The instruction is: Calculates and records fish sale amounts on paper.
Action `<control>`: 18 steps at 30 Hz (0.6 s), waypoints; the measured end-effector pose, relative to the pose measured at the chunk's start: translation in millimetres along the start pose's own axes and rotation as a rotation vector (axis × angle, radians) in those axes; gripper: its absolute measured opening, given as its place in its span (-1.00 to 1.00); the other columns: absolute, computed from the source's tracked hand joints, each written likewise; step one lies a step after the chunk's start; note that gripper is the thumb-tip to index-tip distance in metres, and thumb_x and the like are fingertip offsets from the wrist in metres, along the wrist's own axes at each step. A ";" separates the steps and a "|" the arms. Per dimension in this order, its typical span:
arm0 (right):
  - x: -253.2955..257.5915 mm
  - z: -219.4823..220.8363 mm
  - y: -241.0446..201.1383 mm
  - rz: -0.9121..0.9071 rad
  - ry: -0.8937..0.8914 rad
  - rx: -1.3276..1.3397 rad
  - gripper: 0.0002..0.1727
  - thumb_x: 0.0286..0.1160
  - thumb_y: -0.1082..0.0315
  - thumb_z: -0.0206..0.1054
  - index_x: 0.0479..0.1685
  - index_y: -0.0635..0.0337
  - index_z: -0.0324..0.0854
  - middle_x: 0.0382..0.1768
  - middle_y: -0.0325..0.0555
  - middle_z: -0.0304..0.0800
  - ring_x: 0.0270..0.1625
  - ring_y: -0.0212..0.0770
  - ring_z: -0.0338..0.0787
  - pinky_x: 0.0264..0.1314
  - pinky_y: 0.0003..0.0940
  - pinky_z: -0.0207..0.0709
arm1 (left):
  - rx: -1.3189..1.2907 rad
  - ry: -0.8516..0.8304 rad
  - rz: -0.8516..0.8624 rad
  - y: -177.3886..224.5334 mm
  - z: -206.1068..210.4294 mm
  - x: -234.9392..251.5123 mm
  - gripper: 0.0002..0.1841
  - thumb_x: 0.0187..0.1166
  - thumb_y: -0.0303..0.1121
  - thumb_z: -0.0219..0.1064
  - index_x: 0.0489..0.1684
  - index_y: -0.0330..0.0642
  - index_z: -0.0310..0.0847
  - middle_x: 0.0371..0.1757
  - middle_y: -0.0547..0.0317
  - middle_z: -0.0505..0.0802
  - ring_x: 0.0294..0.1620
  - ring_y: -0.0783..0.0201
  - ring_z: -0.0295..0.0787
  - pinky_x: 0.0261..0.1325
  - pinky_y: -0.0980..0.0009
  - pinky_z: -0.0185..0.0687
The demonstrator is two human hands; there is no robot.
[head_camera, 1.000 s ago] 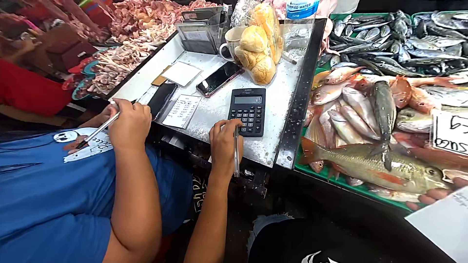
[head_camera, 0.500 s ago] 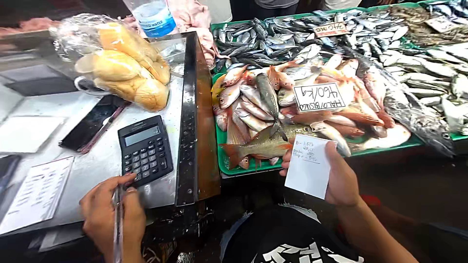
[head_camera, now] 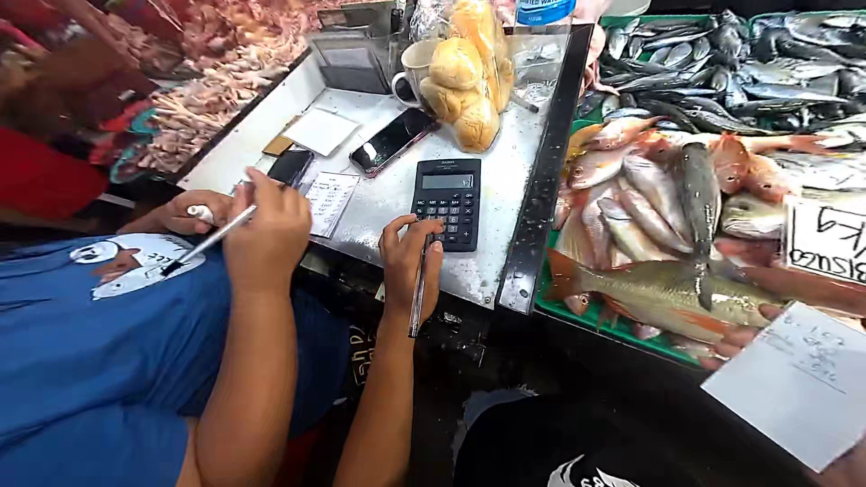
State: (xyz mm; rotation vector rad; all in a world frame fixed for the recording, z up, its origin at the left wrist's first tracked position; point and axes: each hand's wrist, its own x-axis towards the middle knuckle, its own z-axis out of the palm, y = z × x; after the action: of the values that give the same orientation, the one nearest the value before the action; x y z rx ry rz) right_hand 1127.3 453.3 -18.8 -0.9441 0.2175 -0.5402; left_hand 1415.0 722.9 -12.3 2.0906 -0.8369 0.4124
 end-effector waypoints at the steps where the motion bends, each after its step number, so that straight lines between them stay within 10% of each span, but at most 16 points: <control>1: -0.4 -1.3 0.3 0.020 -0.006 0.031 -0.29 0.56 -0.34 0.18 0.39 0.06 0.62 0.01 -0.07 0.93 0.06 -0.04 0.94 0.21 -0.02 0.80 | 0.004 0.004 0.011 -0.7 1.3 1.2 -0.66 0.62 -0.29 0.01 0.02 -0.21 0.72 0.18 0.11 0.85 0.51 -0.03 0.47 0.59 -0.03 0.17; 18: -1.3 9.7 -3.2 0.000 0.040 -0.038 -0.39 0.68 -0.21 0.09 0.31 0.16 0.50 -0.05 -0.19 0.91 0.03 -0.11 0.94 0.19 -0.16 0.81 | 0.136 0.023 -0.064 2.7 -1.6 0.3 -0.65 0.54 -0.33 0.02 -0.05 -0.22 0.76 0.00 0.10 0.85 0.30 0.00 0.57 0.43 -0.03 0.25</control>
State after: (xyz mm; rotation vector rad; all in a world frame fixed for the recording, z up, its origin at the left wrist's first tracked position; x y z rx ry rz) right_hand 1129.1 459.4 -10.7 -0.9705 0.2646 -0.5570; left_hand 1413.3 722.8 -9.6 2.2270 -0.7443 0.4695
